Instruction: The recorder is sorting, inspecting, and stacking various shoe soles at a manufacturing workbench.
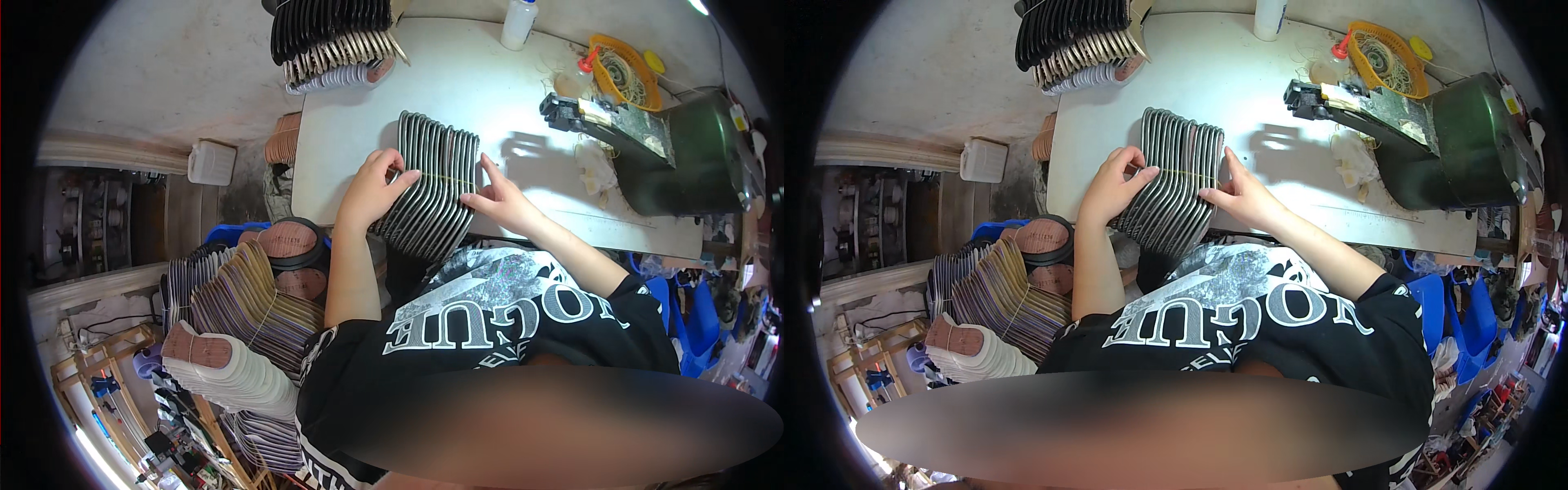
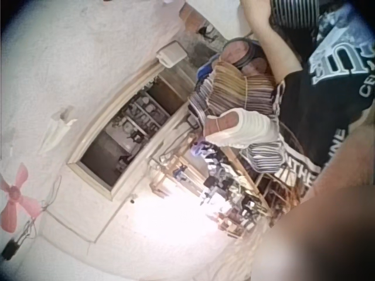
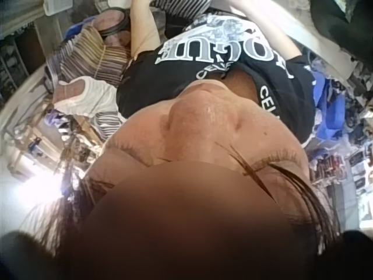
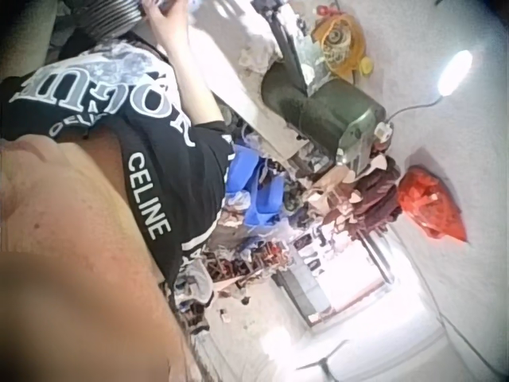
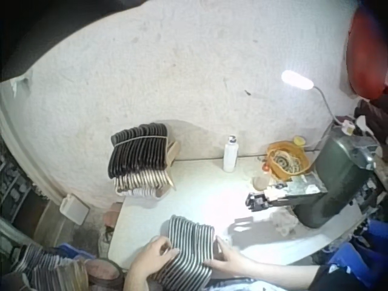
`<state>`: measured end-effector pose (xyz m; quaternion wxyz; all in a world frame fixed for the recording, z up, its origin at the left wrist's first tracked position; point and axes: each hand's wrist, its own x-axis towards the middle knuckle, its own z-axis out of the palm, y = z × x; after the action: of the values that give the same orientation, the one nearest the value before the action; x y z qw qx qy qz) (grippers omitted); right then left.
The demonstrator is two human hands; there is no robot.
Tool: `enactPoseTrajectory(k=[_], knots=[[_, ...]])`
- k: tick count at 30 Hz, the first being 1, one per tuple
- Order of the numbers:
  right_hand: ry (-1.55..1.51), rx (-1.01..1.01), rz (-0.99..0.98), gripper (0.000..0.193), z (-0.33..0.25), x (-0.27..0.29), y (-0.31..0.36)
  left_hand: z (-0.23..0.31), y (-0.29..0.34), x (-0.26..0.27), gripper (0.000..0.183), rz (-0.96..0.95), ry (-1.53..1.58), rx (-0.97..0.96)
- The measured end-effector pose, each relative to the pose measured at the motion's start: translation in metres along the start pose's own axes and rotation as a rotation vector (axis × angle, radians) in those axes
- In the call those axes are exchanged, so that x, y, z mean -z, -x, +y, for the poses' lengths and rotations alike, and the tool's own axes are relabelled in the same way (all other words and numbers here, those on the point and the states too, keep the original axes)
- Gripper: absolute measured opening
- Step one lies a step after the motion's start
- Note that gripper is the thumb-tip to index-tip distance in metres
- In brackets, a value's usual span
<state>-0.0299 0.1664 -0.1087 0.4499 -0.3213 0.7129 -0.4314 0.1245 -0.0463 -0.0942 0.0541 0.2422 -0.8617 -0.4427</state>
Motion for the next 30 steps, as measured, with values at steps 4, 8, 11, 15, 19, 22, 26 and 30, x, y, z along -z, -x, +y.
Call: enactPoseTrajectory(k=[4, 8, 11, 15, 19, 22, 26, 30], knots=[[-0.177, -0.001, -0.075, 0.093, 0.013, 0.004, 0.022, -0.027, -0.002, 0.005, 0.03, -0.093, -0.081, -0.01], [-0.361, -0.298, -0.208, 0.084, 0.01, 0.033, 0.021, -0.042, 0.003, -0.002, 0.039, -0.168, 0.33, 0.426], [0.019, 0.031, 0.079, 0.081, 0.007, 0.042, -0.014, -0.048, -0.002, -0.009, 0.044, -0.03, 0.428, 0.278], [0.4, 0.139, 0.166, 0.079, -0.017, 0.021, -0.078, -0.034, -0.007, -0.013, 0.054, -0.099, 0.366, 0.193], [0.326, -0.095, -0.091, 0.065, -0.036, 0.028, -0.099, -0.035, -0.009, -0.021, 0.05, -0.179, 0.45, 0.186], [0.007, -0.108, -0.151, 0.057, -0.042, 0.03, -0.078, -0.023, 0.013, -0.018, 0.058, -0.138, 0.825, 0.138], [-0.178, -0.04, -0.208, 0.049, -0.055, 0.026, -0.068, -0.017, 0.029, -0.011, 0.068, -0.152, 0.654, 0.216], [-0.264, 0.026, -0.262, 0.039, -0.052, 0.022, -0.074, -0.009, 0.033, -0.006, 0.073, -0.295, 0.638, 0.24]])
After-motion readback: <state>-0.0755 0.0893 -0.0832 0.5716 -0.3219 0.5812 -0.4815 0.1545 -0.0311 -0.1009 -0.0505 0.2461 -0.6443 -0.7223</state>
